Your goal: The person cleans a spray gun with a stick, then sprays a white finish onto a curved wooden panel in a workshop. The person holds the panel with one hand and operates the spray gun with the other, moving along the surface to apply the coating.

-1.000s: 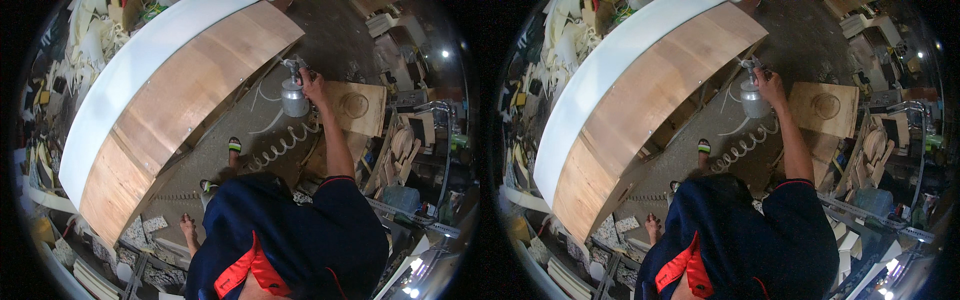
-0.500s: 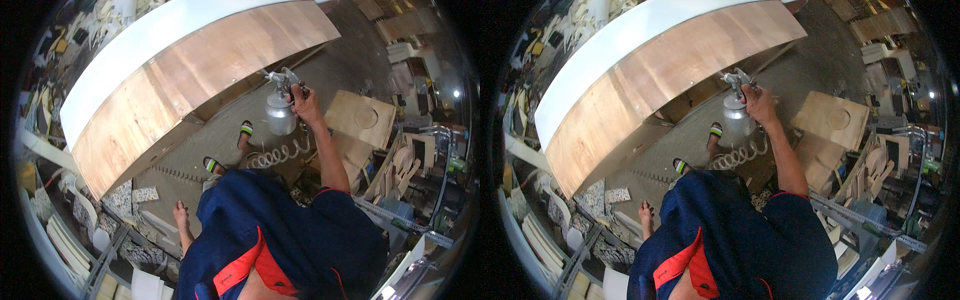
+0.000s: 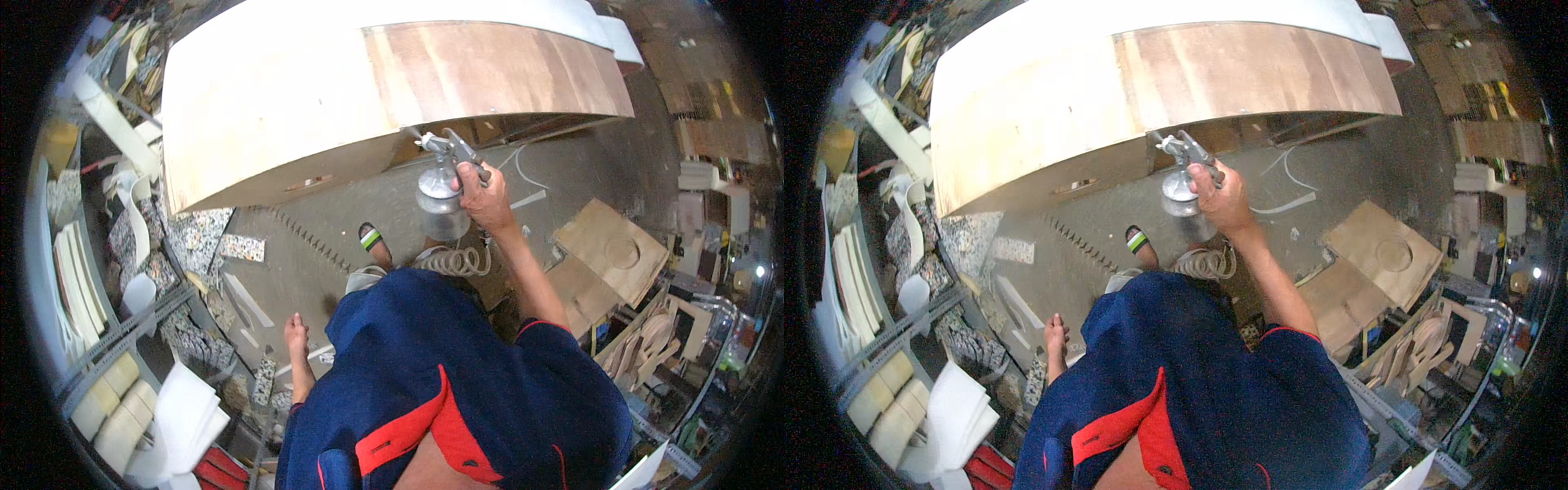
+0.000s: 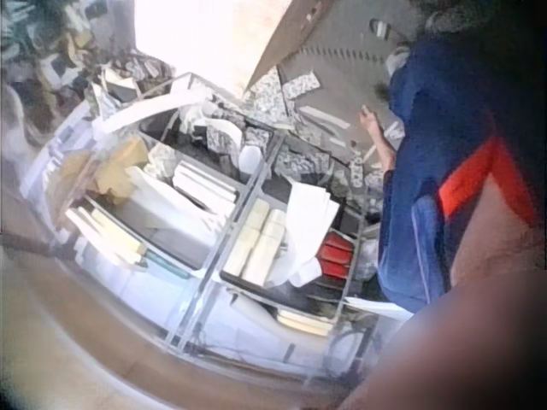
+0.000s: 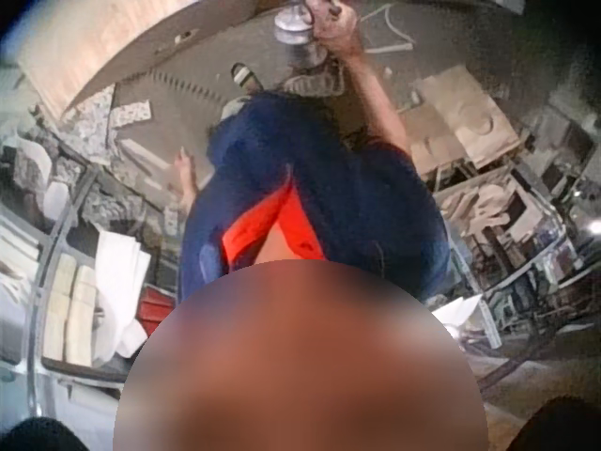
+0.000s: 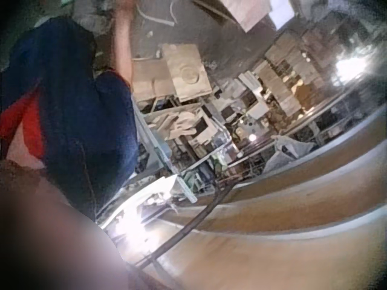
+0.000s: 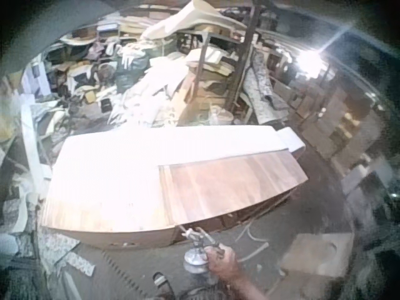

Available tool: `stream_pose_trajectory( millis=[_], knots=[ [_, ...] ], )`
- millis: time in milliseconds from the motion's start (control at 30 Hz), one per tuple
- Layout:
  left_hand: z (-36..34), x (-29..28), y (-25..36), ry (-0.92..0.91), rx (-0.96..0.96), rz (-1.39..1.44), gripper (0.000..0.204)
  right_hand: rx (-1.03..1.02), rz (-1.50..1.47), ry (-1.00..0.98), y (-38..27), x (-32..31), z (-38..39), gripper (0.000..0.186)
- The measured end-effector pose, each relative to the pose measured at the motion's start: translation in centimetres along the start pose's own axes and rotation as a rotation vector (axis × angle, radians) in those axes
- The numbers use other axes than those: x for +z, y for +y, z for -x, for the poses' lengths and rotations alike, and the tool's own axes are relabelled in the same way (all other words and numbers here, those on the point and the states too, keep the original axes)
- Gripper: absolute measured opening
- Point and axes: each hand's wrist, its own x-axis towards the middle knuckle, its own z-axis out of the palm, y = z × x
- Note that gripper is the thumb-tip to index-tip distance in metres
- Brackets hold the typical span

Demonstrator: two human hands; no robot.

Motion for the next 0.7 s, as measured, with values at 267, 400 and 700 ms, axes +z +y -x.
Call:
stream_pose_trajectory(
  millis=[267,400,700],
  knots=[
    [0.3,0.9,-2.6,-0.024,0.015,0.042,0.049,-0.164,-0.061,-0.205,-1.9,7.4,0.6,0.042],
    [0.3,0.9,-2.2,-0.033,0.003,0.057,0.047,-0.066,-0.091,-0.275,-2.5,7.3,1.3,0.038],
    [-1.6,1.3,-1.4,0.001,0.064,-0.077,0.051,-0.158,0.278,-0.001,-3.6,7.7,1.3,0.042]
  ],
)
